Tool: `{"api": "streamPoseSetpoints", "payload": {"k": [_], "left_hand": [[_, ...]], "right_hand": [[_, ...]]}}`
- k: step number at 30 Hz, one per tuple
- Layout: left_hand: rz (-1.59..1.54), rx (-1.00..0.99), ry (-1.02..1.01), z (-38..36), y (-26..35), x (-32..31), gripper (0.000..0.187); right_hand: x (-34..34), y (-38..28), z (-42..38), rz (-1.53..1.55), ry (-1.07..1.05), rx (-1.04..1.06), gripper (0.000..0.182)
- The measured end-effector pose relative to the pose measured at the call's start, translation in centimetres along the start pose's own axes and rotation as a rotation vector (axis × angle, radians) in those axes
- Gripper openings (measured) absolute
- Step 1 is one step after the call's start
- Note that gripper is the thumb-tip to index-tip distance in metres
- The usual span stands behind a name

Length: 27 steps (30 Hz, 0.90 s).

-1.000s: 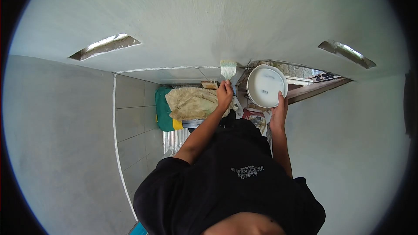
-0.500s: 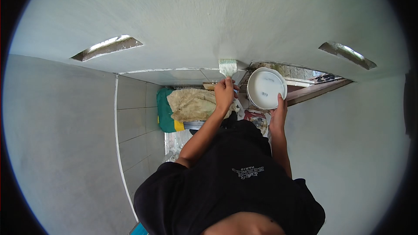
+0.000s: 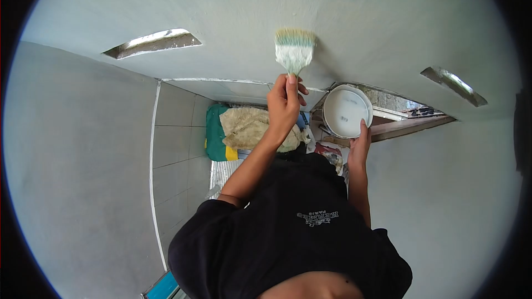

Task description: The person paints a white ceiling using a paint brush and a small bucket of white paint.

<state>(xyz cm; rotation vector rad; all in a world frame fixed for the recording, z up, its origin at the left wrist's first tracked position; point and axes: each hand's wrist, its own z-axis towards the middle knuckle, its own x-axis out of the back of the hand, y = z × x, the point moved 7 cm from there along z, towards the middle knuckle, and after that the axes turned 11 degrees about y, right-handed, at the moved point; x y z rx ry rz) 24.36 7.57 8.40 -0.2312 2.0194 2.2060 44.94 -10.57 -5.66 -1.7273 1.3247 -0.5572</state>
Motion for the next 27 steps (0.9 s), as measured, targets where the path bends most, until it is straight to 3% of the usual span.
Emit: {"api": "streamPoseSetpoints", "payload": {"k": [6, 8, 10, 12, 16, 19, 27], "left_hand": [[0.323, 0.046, -0.010, -2.1, -18.2, 4.4, 0.037], [0.436, 0.219, 0.013, -3.2, -23.3, 6.3, 0.038], [0.463, 0.210, 0.040, -3.5, -26.2, 7.7, 0.039], [0.463, 0.364, 0.019, -4.0, -28.4, 8.8, 0.039], [0.429, 0.416, 0.033, -3.5, -28.0, 9.0, 0.040], [0.378, 0.440, 0.030, -2.7, -24.4, 8.0, 0.043], [0.240, 0.347, -0.071, -1.7, -3.8, 3.2, 0.045]], "right_hand": [[-0.6, -0.1, -0.5, -0.011, -0.029, -0.010, 0.058], [-0.8, -0.2, -0.4, 0.003, -0.037, -0.005, 0.057], [-1.0, -0.4, -0.3, 0.003, -0.045, 0.005, 0.057], [-0.9, -0.4, -0.2, 0.002, -0.047, 0.013, 0.057], [-0.5, -0.1, 0.3, -0.008, -0.036, 0.008, 0.058], [-0.4, 0.2, 0.3, -0.028, -0.029, -0.001, 0.059], [-1.0, 0.1, -0.5, -0.054, -0.037, 0.001, 0.061]]}}
